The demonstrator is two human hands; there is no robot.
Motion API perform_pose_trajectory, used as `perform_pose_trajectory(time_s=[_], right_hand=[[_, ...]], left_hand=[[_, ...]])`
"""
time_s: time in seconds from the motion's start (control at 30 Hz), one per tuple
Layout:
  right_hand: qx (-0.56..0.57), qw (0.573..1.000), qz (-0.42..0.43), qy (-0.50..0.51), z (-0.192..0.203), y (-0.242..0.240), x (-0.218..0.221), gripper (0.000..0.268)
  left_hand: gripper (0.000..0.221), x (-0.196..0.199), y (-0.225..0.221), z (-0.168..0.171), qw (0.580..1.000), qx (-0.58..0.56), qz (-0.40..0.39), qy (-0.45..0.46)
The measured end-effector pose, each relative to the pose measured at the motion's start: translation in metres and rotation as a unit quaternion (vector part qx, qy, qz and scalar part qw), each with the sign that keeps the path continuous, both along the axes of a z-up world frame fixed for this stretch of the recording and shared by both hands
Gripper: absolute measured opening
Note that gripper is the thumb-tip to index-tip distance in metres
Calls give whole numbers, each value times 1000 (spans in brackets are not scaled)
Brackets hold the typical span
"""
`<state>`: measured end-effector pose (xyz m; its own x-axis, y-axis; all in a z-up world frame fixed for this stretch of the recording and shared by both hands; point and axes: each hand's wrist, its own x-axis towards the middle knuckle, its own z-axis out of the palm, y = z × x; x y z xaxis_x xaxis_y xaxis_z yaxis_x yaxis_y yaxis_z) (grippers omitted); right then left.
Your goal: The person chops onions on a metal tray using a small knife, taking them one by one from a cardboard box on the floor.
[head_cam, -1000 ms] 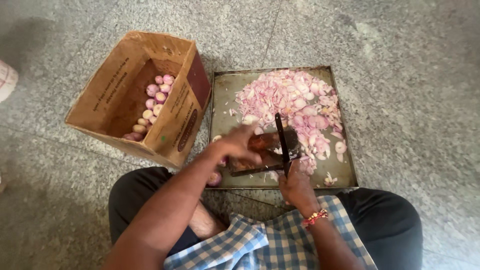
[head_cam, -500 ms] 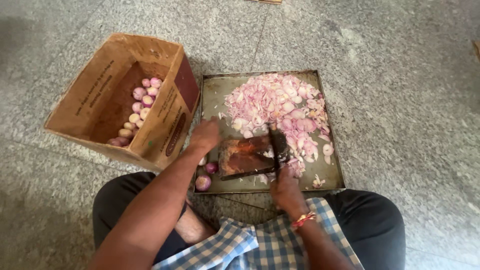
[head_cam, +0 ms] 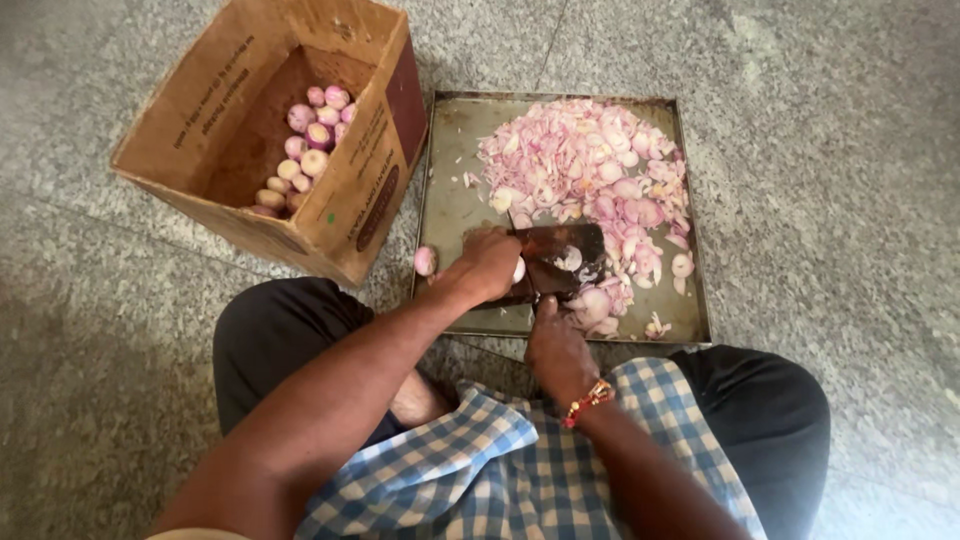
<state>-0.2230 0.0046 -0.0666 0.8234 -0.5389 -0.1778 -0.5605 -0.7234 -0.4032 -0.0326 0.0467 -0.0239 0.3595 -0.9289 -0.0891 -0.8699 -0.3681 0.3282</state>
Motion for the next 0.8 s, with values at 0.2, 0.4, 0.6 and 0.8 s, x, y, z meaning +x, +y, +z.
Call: perform_pose_trajectory(time_s=[0.2, 0.4, 0.6, 0.8], right_hand=[[-68, 987, 147, 18, 48, -22, -34, 49], [-6, 998, 26, 58, 32, -10, 34, 47], [48, 996, 25, 71, 44, -12, 14, 58], [32, 996, 21, 75, 28, -25, 23, 49]], left_hand=[[16, -11, 2, 22, 998, 45, -6, 33], [18, -8, -6, 18, 997, 48, -9, 62], [19, 1, -7, 13, 998, 25, -29, 42], [18, -5, -6, 13, 999, 30, -17, 22]])
